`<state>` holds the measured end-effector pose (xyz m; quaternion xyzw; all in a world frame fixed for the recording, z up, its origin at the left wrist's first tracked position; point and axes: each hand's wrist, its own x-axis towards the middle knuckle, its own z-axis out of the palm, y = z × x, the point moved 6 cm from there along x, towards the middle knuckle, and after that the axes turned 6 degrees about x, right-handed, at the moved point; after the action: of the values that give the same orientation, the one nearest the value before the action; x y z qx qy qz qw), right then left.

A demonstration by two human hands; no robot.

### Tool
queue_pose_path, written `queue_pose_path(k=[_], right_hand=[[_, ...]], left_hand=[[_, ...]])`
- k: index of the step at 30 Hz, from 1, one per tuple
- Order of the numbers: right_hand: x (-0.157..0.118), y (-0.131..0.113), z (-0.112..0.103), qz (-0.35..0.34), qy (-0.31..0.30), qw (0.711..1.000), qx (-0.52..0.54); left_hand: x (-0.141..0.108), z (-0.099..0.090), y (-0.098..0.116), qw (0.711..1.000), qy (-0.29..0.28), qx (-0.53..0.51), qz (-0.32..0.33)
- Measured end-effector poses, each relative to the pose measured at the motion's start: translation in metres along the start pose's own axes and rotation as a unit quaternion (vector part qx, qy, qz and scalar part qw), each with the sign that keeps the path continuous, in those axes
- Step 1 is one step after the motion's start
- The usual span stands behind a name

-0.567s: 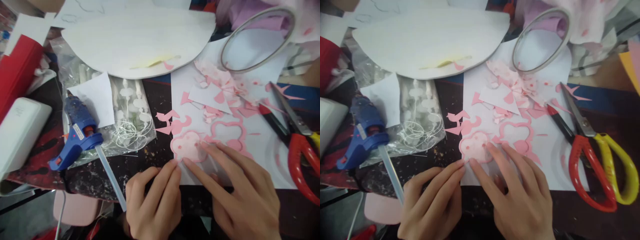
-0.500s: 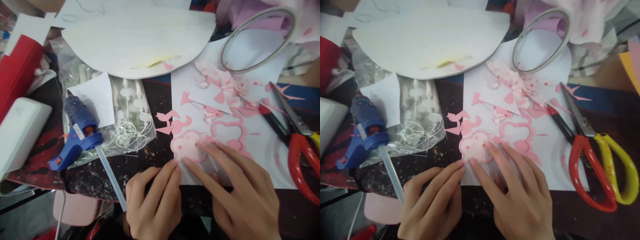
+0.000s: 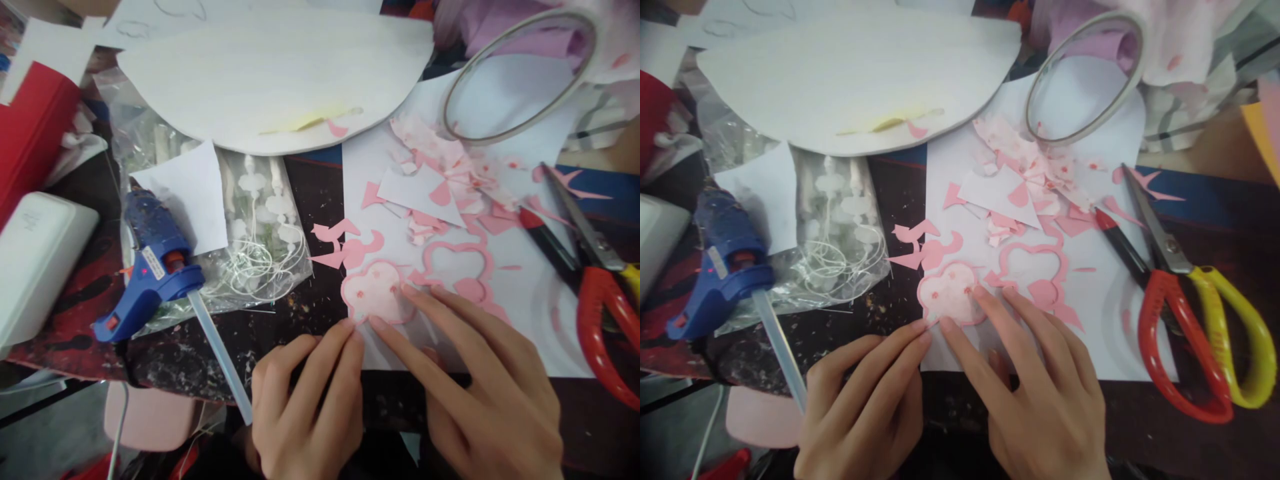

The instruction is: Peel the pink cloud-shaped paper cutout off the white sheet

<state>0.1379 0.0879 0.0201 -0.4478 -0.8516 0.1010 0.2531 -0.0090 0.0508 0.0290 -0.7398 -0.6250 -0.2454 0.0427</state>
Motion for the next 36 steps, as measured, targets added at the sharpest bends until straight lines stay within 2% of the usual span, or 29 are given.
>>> queue_pose_path(k=[8, 12, 19, 22, 25, 27, 28, 31, 36], right_hand=[[-0.001, 0.002, 0.0, -0.003, -0.008, 1.0, 0.005], [-0.002, 0.004, 0.0, -0.012, -0.015, 1.0, 0.006], [-0.004, 0.005, -0.002, -0.002, 0.008, 1.0, 0.013], [-0.004, 0.006, -0.007, -0.007, 0.02, 0.999, 0.034], [0.003, 0.008, -0.019, -0.021, 0.03, 0.997, 0.065], [0.011, 0.008, -0.022, -0.052, 0.007, 0.998, 0.042], [0.015, 0.006, -0.023, -0.091, -0.004, 0.996, 0.026], [0.026, 0.006, -0.014, -0.176, -0.073, 0.982, -0.005], [0.032, 0.01, 0.006, -0.239, -0.12, 0.962, -0.058]], left_hand=[[0.001, 0.001, 0.004, 1.0, -0.001, 0.023, 0.013], [0.002, 0.002, 0.004, 1.0, 0.019, 0.018, -0.002], [0.001, 0.003, 0.005, 0.999, -0.008, 0.023, 0.025], [0.0, 0.004, 0.005, 1.0, 0.01, 0.014, 0.017], [-0.002, 0.004, 0.005, 0.999, 0.052, 0.012, 0.004], [-0.003, 0.006, 0.007, 0.998, 0.064, 0.02, 0.007], [-0.004, 0.007, 0.008, 0.998, 0.066, 0.023, 0.01], [-0.005, 0.007, 0.008, 0.996, 0.085, 0.021, 0.01], [-0.009, 0.007, 0.008, 0.994, 0.108, 0.015, 0.019]])
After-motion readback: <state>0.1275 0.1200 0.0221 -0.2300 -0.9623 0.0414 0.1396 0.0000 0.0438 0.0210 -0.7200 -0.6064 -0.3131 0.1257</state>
